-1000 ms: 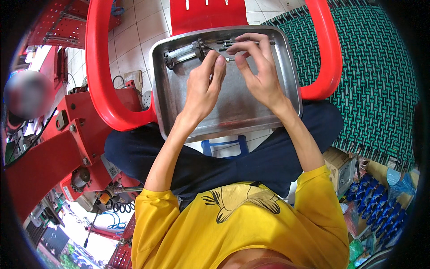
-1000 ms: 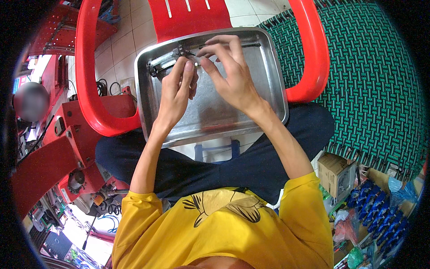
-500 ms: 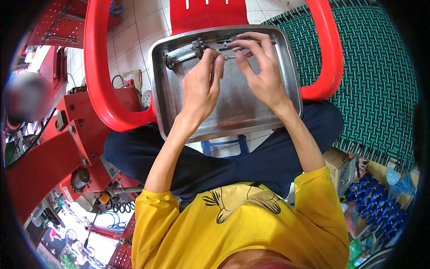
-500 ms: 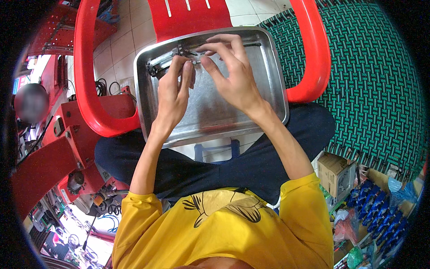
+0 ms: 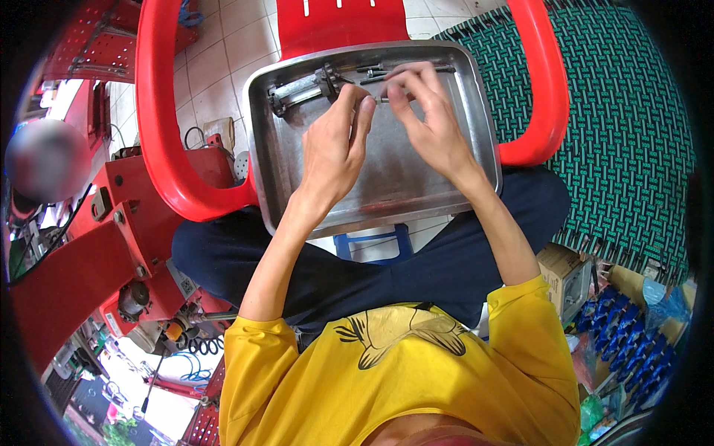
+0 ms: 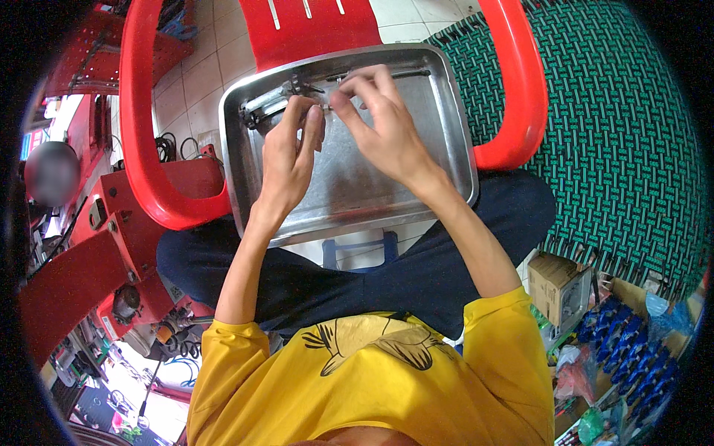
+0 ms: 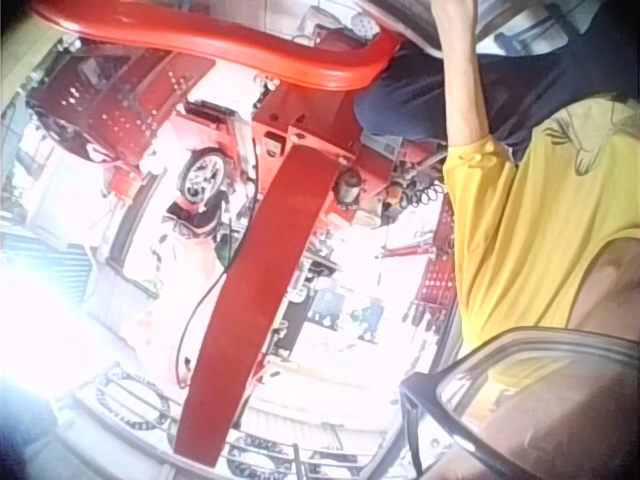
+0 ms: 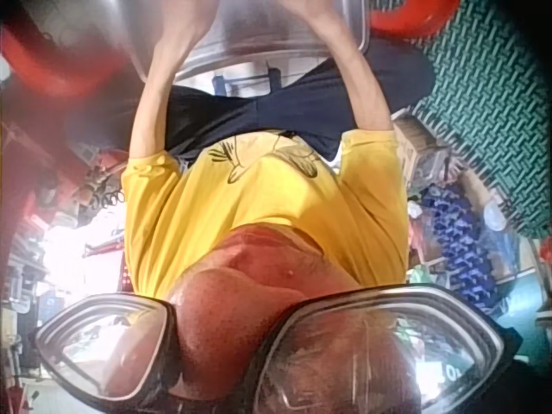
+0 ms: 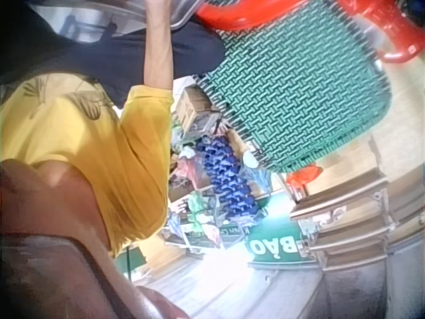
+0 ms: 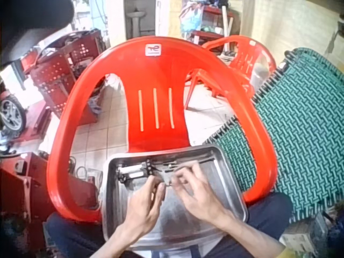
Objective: The person assembles a mechanical unit by inserting a cylindrical shaft into a larger housing, followed by placing and securing multiple small pins and screws into the structure.
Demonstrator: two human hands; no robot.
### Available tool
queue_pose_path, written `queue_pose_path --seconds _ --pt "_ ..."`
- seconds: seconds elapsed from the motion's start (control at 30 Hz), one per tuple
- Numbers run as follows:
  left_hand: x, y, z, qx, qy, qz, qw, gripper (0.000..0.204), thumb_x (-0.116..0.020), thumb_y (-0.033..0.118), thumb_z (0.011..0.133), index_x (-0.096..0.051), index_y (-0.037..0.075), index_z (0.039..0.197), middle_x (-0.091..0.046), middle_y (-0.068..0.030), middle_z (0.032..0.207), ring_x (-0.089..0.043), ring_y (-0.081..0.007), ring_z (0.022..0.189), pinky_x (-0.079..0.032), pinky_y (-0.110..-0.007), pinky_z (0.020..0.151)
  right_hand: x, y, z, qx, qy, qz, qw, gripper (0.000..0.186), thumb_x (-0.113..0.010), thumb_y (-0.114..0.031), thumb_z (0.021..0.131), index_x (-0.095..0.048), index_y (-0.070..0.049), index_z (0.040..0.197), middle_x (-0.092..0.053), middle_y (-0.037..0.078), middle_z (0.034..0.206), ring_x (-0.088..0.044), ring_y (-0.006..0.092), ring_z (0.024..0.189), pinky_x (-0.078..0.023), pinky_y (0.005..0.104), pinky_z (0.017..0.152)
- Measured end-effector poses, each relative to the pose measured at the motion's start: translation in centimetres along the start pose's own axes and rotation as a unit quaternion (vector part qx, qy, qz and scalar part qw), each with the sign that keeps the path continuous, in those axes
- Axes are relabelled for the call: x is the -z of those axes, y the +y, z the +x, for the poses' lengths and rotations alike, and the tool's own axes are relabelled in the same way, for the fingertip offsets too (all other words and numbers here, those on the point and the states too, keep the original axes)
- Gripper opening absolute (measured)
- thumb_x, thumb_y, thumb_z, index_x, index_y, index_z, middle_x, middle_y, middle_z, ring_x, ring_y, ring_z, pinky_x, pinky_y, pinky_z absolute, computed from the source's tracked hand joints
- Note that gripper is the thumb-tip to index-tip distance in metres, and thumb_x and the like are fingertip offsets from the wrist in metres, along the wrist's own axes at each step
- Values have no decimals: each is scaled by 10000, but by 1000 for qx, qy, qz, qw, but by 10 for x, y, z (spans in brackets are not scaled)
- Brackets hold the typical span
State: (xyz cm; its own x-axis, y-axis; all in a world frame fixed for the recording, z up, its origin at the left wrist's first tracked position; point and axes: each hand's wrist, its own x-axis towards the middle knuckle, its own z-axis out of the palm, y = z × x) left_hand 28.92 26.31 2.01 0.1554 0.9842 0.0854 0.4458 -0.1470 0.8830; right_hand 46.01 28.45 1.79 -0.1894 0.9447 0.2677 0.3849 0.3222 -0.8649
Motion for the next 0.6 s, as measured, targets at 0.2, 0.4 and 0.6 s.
queue_pose_path --seconds 0.2,0.4,0.6 --pt "-2 -5 0 7 8 -8 1000 191 -514 252 1051 -556 68 1081 -631 -183 779 -641 -394 736 -464 -448 663 -2 -11 0 9 30 59 998 301 -679 -295 970 -672 -7 1054 -564 108 1084 -610 210 1006 -498 343 845" --pt "-2 -3 0 29 -10 -37 999 214 -507 271 1055 -553 63 1083 -617 -180 761 -634 -375 716 -463 -433 661 6 -1 1 -23 -43 -11 999 279 -718 -274 940 -676 -27 1063 -568 96 1095 -615 206 1012 -509 332 851" --pt "-2 -3 0 32 0 -63 997 235 -492 269 1064 -558 44 1076 -617 -164 746 -638 -331 697 -469 -409 667 -3 -6 -1 -5 19 62 998 321 -695 -325 956 -690 -16 1040 -578 105 1095 -617 204 984 -507 332 814"
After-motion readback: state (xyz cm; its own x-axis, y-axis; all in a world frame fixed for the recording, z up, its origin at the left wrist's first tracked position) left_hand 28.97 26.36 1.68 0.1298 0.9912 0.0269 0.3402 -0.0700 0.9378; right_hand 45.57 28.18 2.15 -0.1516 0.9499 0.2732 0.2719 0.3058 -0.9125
